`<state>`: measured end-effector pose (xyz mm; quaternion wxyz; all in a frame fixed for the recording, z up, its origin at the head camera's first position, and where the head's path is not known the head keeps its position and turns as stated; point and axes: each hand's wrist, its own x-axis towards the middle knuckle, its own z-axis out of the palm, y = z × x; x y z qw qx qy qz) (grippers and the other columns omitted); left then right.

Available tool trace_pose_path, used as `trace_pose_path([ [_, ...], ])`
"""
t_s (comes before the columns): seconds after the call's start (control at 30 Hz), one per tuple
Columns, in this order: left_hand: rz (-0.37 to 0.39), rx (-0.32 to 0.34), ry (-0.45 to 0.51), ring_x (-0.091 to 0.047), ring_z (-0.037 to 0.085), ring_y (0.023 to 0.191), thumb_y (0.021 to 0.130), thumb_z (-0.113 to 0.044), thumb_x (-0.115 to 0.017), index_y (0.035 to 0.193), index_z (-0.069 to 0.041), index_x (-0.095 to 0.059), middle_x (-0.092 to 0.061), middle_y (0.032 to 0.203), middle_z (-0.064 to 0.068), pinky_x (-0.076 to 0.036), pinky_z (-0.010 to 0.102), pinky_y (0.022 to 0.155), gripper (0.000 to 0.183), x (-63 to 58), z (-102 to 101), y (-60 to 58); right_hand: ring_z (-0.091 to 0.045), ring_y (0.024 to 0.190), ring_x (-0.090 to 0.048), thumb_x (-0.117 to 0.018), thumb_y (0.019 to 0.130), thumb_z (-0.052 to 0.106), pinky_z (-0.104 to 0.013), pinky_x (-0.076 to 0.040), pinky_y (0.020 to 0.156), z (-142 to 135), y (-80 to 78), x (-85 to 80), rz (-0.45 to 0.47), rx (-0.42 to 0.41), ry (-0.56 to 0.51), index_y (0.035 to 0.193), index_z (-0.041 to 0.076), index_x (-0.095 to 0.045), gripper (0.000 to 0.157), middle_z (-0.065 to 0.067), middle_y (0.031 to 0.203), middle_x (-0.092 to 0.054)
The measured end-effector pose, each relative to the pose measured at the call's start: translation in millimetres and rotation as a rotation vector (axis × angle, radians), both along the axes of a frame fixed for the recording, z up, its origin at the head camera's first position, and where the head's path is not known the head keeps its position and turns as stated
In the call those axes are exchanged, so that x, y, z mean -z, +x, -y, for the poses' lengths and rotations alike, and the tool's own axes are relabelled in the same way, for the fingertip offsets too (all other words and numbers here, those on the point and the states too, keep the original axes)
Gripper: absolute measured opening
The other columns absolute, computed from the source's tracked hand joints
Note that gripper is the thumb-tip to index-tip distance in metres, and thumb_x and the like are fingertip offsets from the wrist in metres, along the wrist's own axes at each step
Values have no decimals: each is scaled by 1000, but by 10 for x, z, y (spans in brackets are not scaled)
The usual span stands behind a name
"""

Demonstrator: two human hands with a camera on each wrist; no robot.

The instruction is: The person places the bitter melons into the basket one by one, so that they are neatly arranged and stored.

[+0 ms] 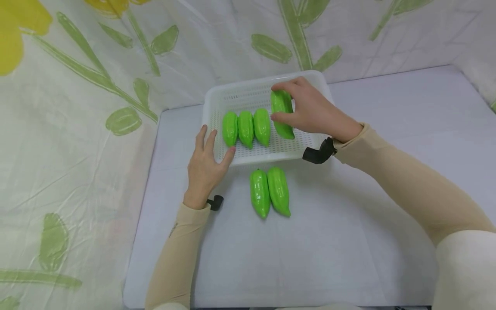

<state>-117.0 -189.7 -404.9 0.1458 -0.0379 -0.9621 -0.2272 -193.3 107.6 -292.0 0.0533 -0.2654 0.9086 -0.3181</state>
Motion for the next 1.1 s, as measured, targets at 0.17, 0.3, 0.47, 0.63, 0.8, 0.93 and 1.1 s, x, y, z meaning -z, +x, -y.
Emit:
trace_pose_path([
  [0.17,-9,3,7,-67,46,110,98,-61,-54,154,-5,-49,-32,168,16,-58,55,72,79,1,-4,3,-39,145,-38,-71,97,32,-54,-39,113,40,-144,40,41,6,28,154,5,-47,68,-25,153,-45],
  [0.3,-12,3,7,-67,46,111,98,-61,-54,154,-5,-49,-32,168,16,-58,56,74,79,4,-7,-1,-39,144,-38,-71,97,34,-53,-40,112,74,-260,79,98,24,50,155,7,-45,69,-26,154,-41],
  [0.47,-9,3,0,-67,45,112,98,-62,-54,154,-6,-49,-31,168,16,-59,54,73,80,12,-3,-11,-40,146,-36,-71,96,37,-53,-40,114,109,-385,137,152,39,81,156,9,-43,71,-29,157,-35],
  [0.63,-13,6,2,-67,45,113,97,-62,-54,154,-6,-49,-31,168,15,-58,55,73,80,13,1,-15,-38,136,-41,-71,96,35,-48,-51,102,142,-471,211,175,38,88,156,8,-44,71,-29,152,-37],
  [0.8,-21,7,4,-67,45,112,97,-63,-54,154,-6,-49,-32,168,15,-58,55,71,81,15,5,-17,-35,124,-48,-72,96,33,-41,-58,88,201,-542,291,209,41,90,154,8,-45,69,-30,150,-37],
  [0.93,-22,2,1,-67,46,111,97,-63,-53,154,-7,-49,-32,168,14,-58,56,71,81,15,8,-16,-33,113,-54,-73,96,30,-40,-63,80,245,-612,376,276,41,80,154,6,-44,69,-30,150,-34],
  [1.1,-20,1,2,-67,45,112,97,-62,-54,154,-6,-50,-32,168,15,-58,55,73,80,20,15,-15,-31,108,-58,-72,96,26,-39,-64,77,291,-710,493,377,35,59,155,4,-41,70,-28,154,-31],
])
